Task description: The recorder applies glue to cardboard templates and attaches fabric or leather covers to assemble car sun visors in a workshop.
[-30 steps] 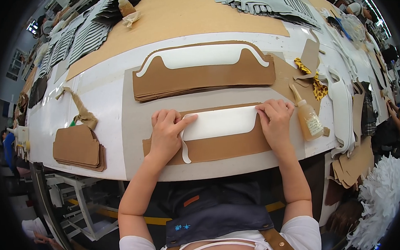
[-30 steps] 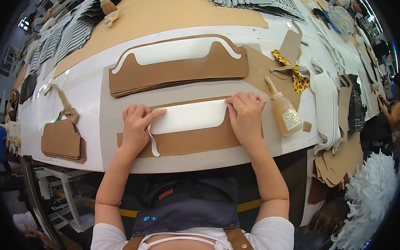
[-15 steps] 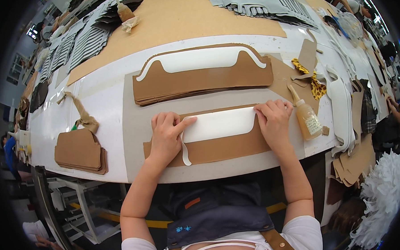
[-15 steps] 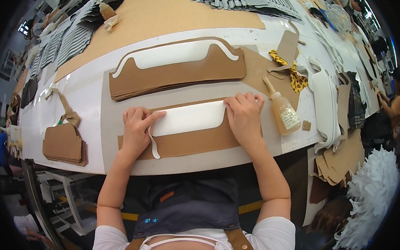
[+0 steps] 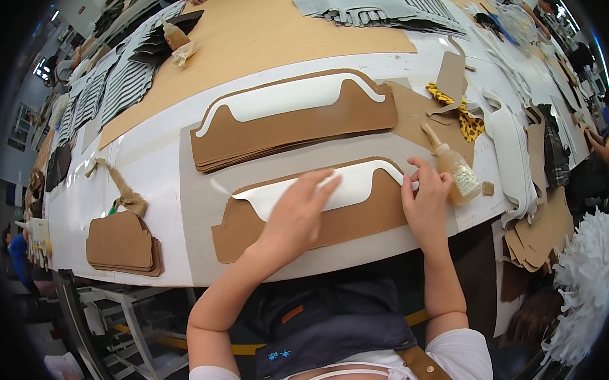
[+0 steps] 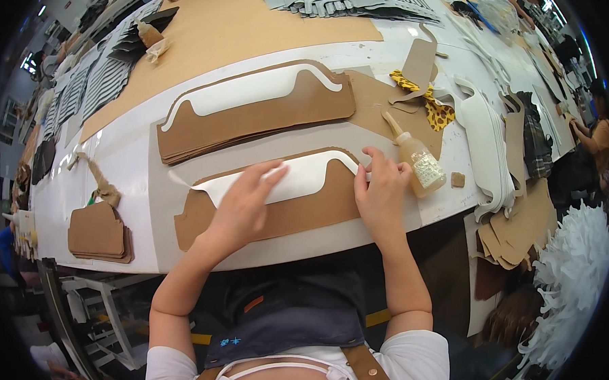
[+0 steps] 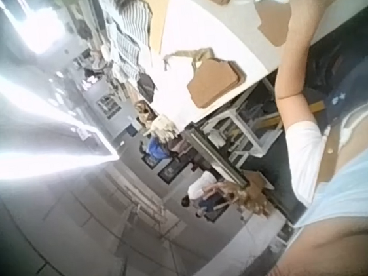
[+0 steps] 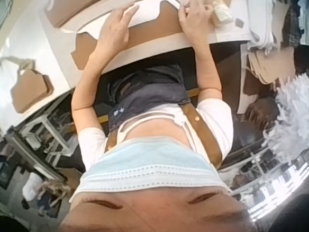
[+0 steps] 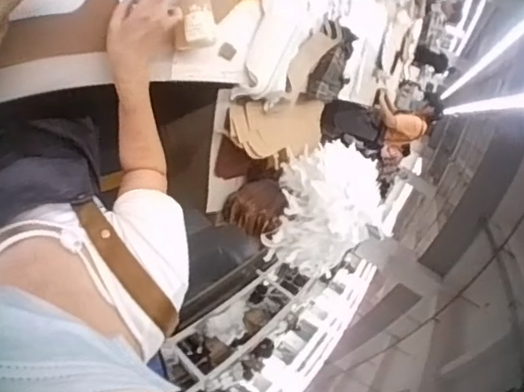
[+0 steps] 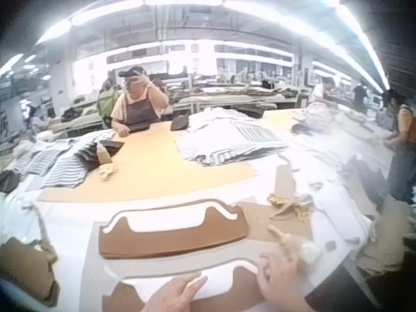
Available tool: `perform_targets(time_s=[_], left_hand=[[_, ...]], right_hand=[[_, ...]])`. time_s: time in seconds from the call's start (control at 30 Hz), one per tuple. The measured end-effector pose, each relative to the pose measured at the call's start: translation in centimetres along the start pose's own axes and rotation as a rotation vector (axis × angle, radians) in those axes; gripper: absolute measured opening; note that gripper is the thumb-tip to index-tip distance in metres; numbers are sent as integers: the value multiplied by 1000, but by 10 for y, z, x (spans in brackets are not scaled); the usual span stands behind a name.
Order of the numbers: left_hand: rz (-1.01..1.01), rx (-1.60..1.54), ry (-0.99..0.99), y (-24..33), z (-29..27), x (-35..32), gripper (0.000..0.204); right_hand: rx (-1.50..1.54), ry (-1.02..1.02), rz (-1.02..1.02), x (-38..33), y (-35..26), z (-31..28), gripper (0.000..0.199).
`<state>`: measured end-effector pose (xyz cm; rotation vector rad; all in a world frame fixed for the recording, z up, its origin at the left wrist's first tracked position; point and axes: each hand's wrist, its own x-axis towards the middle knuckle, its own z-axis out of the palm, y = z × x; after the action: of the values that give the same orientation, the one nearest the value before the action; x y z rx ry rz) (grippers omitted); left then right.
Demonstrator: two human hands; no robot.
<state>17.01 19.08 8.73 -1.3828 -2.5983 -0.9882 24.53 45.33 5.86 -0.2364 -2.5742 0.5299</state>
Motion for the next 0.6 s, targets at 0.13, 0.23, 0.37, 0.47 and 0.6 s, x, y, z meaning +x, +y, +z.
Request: perform_targets(time_s=[0.13, 0.23, 0.37, 0.47, 0.6], left_hand=[[97, -15, -50, 11, 50, 39, 66], [149, 47, -38, 14, 71, 55, 64], [125, 170, -11, 15, 87, 60, 61], [137, 195, 24, 13, 94, 57, 60], [148, 183, 41, 14, 94, 56, 57]], right_hand=[[20, 18, 71, -7, -3, 2, 31], [67, 2, 119, -10, -1, 3, 29], [95, 25, 151, -14, 3, 2, 27], [91, 68, 130, -17, 6, 3, 25], [95, 78, 139, -21, 6, 5, 25]])
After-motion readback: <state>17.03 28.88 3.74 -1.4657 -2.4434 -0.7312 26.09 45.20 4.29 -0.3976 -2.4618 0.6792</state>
